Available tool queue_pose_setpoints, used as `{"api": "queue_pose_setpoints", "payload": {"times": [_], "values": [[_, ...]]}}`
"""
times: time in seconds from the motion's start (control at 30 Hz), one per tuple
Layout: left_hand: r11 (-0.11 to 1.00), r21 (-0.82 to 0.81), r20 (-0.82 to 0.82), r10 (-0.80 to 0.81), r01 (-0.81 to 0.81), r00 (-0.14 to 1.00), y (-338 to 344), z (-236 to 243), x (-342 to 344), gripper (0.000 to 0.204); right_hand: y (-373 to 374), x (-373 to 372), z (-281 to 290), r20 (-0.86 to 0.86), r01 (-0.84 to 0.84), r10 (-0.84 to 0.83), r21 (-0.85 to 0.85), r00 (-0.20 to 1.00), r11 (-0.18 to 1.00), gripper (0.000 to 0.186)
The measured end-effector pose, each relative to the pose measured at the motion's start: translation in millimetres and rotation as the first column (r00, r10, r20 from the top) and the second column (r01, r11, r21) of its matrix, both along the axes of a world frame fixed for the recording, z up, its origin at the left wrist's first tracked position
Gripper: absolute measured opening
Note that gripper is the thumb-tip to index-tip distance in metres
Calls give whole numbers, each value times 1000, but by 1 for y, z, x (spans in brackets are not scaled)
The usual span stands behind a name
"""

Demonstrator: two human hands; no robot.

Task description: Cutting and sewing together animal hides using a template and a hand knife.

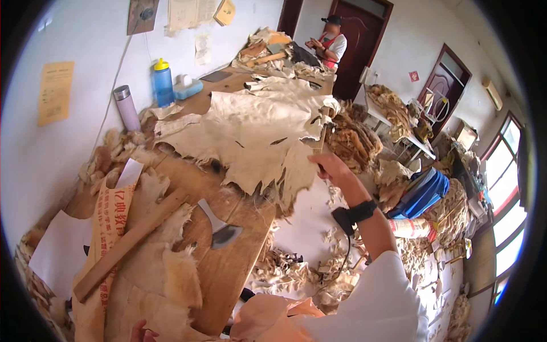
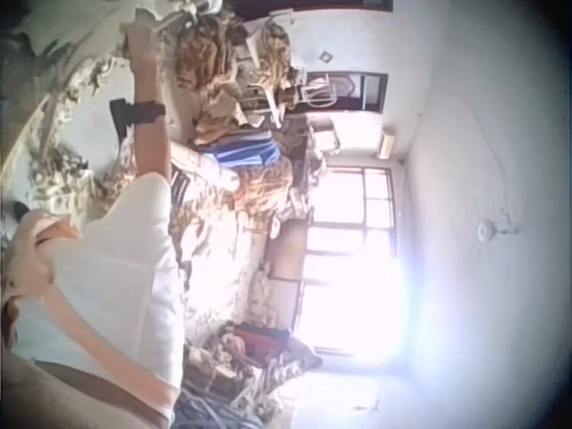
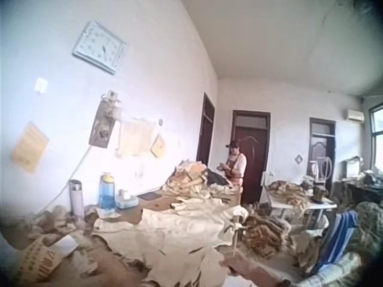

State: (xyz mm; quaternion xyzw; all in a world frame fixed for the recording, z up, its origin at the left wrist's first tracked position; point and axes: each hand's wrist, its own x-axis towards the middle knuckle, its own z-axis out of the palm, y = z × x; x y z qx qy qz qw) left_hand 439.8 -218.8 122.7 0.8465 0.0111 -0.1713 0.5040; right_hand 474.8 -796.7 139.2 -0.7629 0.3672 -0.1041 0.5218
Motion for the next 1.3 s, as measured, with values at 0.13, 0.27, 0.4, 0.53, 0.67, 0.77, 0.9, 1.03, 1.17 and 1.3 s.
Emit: {"api": "queue_pose_setpoints", "payload": {"times": [0.13, 0.27, 0.4, 0.53, 0.67, 0.77, 0.9, 1.03, 1.17, 1.3], "values": [[1000, -7, 0, 11, -11, 1000, -4, -3, 1, 36, -20, 52, -1, 291, -219, 154, 204, 944, 954, 34], [998, -18, -37, 56, -57, 998, -10, -3, 4, 36, -17, 110, 16, 423, -216, 44, 368, 905, 904, 19], [992, 13, -2, 127, -127, 992, -19, 4, -2, 37, -29, 147, 42, 455, -332, 183, 272, 871, 903, 25], [983, 25, -21, 184, -183, 983, -19, -3, -5, 39, -46, 179, 47, 528, -218, 112, 143, 842, 965, 32], [951, -54, 13, 304, -303, 953, -10, -32, -8, 34, -106, 206, 21, 733, -2, 229, -297, 640, 955, 37], [943, -27, -9, 332, -332, 943, -11, -31, -12, 35, -108, 209, 2, 455, 248, -241, 46, 857, 968, 35], [943, -32, 52, 334, -332, 941, -15, -37, -16, 34, -64, 183, -47, 98, -183, 387, -758, 917, 626, 23], [967, 26, 28, 251, -252, 968, -31, -18, -5, 34, -2, 167, -74, -11, -412, 638, -773, 770, 483, 21], [978, -20, -2, 207, -207, 978, -43, -14, 0, 33, 20, 167, -89, -197, -466, 652, -843, 732, 268, 19], [968, 10, 10, 251, -251, 968, -46, -13, -8, 32, 27, 170, -102, -418, -531, 472, -837, 777, 133, 14]]}}
